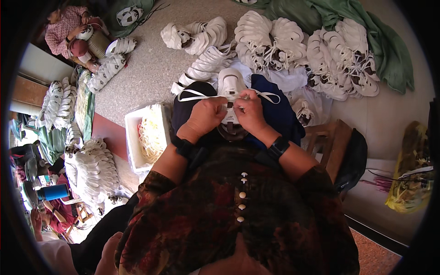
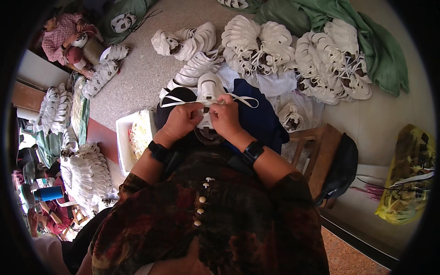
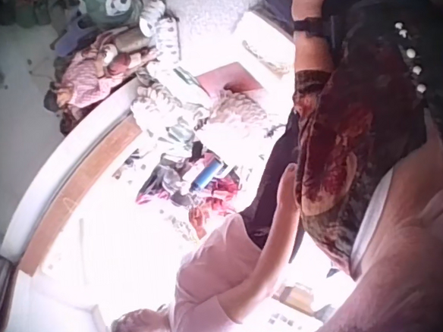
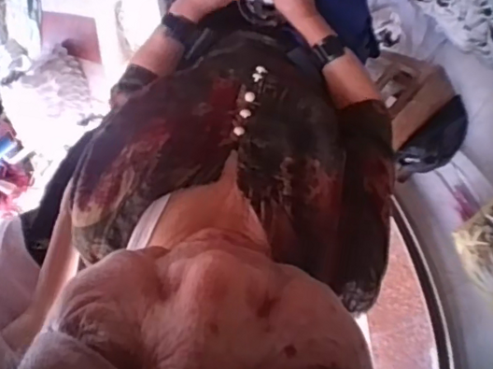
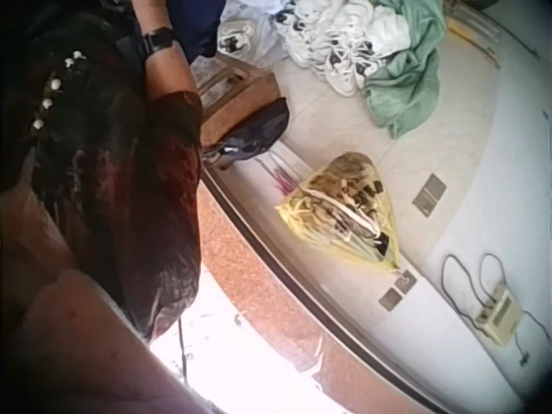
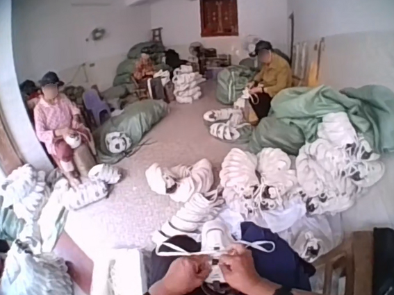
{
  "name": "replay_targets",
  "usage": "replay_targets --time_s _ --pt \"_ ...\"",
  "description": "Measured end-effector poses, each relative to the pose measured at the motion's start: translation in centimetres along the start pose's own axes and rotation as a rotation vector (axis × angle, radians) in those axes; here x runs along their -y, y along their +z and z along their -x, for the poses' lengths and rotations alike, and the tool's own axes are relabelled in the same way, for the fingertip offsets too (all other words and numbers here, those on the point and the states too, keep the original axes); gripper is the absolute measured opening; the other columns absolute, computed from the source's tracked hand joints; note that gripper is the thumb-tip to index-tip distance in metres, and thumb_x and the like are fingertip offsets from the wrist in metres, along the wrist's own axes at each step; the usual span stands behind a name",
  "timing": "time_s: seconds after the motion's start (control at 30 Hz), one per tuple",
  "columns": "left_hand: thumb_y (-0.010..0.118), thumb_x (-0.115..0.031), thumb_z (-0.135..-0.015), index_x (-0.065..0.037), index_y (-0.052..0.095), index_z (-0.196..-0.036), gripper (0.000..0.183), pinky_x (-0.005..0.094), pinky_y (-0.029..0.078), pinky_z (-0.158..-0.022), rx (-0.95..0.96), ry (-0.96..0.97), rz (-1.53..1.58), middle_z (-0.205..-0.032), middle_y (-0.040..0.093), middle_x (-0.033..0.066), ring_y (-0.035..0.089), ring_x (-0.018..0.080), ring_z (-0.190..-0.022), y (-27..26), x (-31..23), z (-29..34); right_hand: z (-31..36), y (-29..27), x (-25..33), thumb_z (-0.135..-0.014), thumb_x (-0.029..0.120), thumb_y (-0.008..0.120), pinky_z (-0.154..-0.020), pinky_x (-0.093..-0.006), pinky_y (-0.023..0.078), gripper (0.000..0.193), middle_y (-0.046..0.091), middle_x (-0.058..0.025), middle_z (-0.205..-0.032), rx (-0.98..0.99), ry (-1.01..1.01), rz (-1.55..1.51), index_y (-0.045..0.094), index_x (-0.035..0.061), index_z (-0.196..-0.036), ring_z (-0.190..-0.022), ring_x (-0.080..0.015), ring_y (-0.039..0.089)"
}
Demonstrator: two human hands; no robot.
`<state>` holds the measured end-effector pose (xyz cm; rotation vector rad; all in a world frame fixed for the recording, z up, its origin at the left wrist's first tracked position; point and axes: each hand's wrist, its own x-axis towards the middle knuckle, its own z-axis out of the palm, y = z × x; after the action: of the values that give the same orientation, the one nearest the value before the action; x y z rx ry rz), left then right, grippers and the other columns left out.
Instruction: The recorder is lacing white athletic shoes while sitting on the floor in a workshop.
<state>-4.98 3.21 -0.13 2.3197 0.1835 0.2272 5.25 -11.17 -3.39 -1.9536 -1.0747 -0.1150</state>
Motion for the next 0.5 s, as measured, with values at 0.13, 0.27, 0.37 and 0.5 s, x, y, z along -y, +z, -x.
replay_targets --time_s 0.13,0.27,0.37,0.5 --pt "0.059 -0.013 -0.070 -0.005 0.060 -0.084 0.016 0.0361 0.050 -0.058 -0.017 0.105 -0.404 -0.072 0.062 0.0118 0.063 0.0251 -0.066 -0.5 -0.8 -0.2 -0.1 0.3 0.6 -0.059 0.001 0.065 -0.068 -0.0396 0.045 0.010 0.054 -0.0116 -0.091 0.001 0.030 0.003 0.062 0.0091 -0.063 -0.081 -0.0310 0.056" --pt "0.055 -0.010 -0.070 -0.003 0.059 -0.077 0.011 0.0385 0.052 -0.057 0.068 0.120 -0.578 -0.070 0.063 0.0147 0.064 0.0288 -0.065 -0.2 -1.8 -1.9 -0.4 0.1 0.0 -0.060 0.001 0.065 -0.072 -0.0422 0.045 0.010 0.054 -0.0142 -0.095 0.021 0.047 0.039 0.063 0.0072 -0.067 -0.085 -0.0331 0.056" --pt "0.057 -0.013 -0.068 -0.004 0.061 -0.076 0.013 0.0386 0.051 -0.058 0.166 0.133 -0.573 -0.073 0.065 0.0158 0.065 0.0295 -0.067 0.6 -1.4 -2.6 0.4 0.0 -0.6 -0.061 -0.001 0.064 -0.074 -0.0421 0.045 0.011 0.053 -0.0147 -0.098 0.044 0.084 0.043 0.063 0.0064 -0.069 -0.086 -0.0353 0.056" --pt "0.060 -0.017 -0.065 -0.001 0.059 -0.076 0.019 0.0411 0.051 -0.063 0.069 -0.048 -0.375 -0.077 0.064 0.0184 0.064 0.0332 -0.072 1.0 -1.2 -1.2 1.1 -0.3 -0.3 -0.064 -0.002 0.062 -0.078 -0.0390 0.043 0.010 0.049 -0.0156 -0.105 0.096 0.049 -0.006 0.061 0.0041 -0.071 -0.088 -0.0340 0.054"
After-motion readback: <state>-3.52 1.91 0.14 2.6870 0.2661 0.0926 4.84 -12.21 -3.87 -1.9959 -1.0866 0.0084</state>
